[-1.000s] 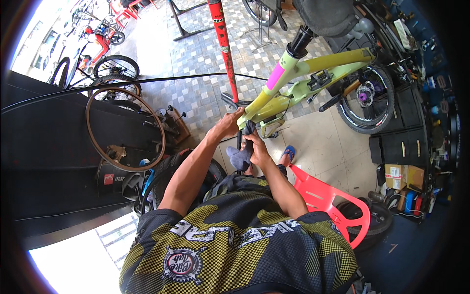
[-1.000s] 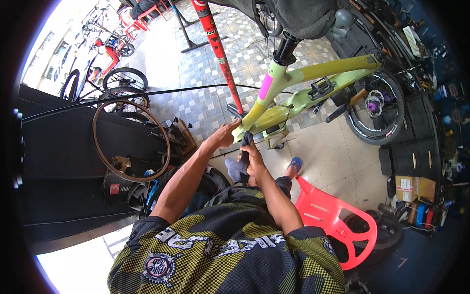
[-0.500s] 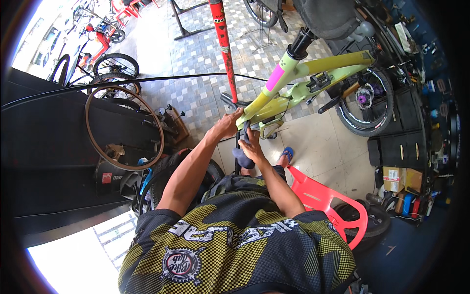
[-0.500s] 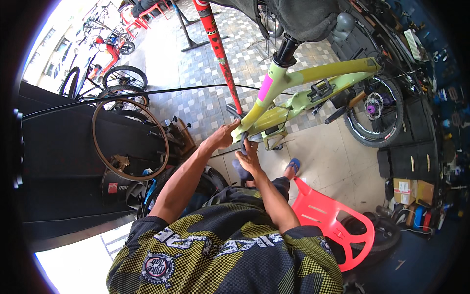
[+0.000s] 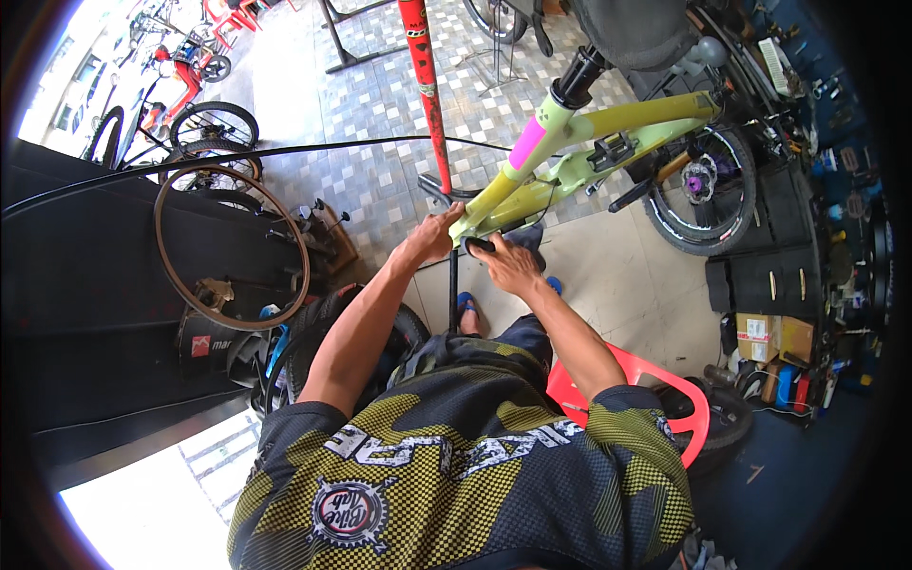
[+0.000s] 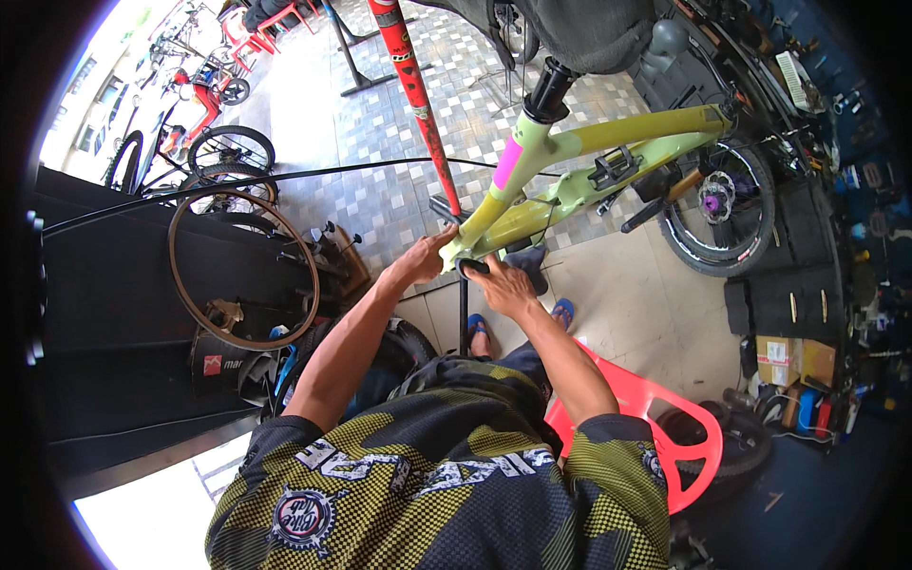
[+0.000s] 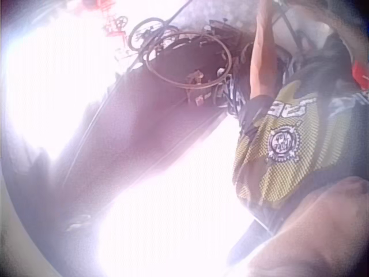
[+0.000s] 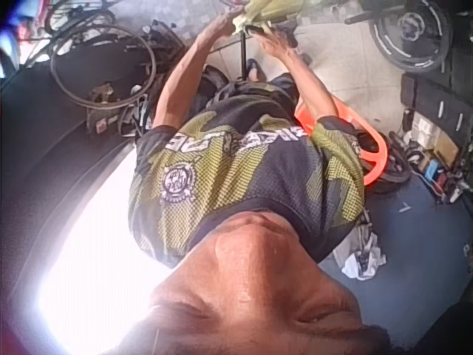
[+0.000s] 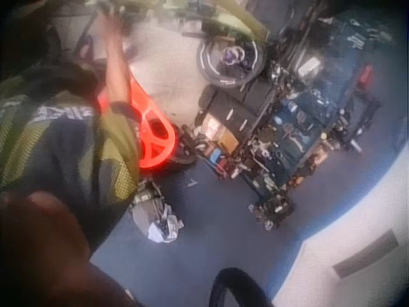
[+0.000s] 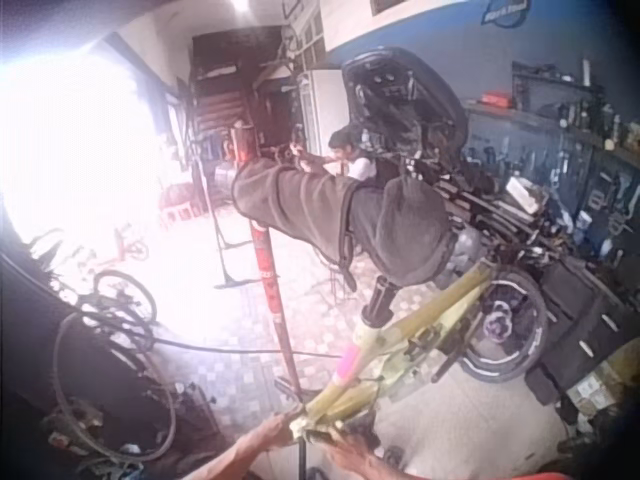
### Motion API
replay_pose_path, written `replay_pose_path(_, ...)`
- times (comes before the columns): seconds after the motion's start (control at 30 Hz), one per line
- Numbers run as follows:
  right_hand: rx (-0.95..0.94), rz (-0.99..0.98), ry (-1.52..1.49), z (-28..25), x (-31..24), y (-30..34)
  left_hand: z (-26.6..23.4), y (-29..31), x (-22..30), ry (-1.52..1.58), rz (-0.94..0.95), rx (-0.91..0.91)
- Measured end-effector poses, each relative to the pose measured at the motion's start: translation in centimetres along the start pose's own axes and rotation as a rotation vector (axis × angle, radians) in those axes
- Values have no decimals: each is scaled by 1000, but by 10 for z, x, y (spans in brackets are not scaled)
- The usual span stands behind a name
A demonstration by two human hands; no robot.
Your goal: The person wipes the frame of a lime-green bicycle with a dark cloth. The person repeatedly wipes the top tube, down tube, and seat tube areas while the bicycle is mounted on a repair stand.
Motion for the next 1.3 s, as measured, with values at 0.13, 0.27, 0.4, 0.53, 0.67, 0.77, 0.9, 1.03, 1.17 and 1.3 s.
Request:
replay_pose_path(0.13, -122, 162, -16, -2, 3, 12, -4, 1, 6, 4, 48, 58)
replay_pose_path(0.27, -68, 180, 32, -2, 1, 3, -6, 3, 9, 1, 20, 34)
replay_pose_path(0.4, -22, 285, -44, 3, -3, -8, -5, 4, 6, -30, 29, 42)
replay_pose_path(0.53, 280, 407, -462, 31, -2, -15, -3, 2, 6, -29, 86, 84)
replay_pose_path(0.67, 219, 705, -1466, 67, -2, -20, -3, 0, 4, -1, 96, 48)
replay_pose_path(0.77, 70, 706, -1988, 61, -20, -12, -5, -1, -2, -16, 122, 62)
replay_pose_path(0.9, -46, 716, -2298, 58, -24, 14, -2, 5, 0, 36, 193, 145)
replay_pose_path(1.03, -45, 665, -2009, 29, -21, 45, 18, 42, -11, 464, 139, 389)
replay_pose_path(1.17, 27, 204, -901, -8, -10, 56, 79, 84, 21, 992, 66, -17)
replay_pose_path(1.3, 139, 46, -526, -96, -20, 54, 89, 104, 56, 918, 123, -9)
Point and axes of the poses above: each hand's wrist, its own y-axis away from the middle knuckle, its own z-axis out of the palm, x = y × z, the point moved 9 cm from there along -y, towards the middle knuckle, and after that the axes turned 3 degrees about y, right-handed, at the moved point
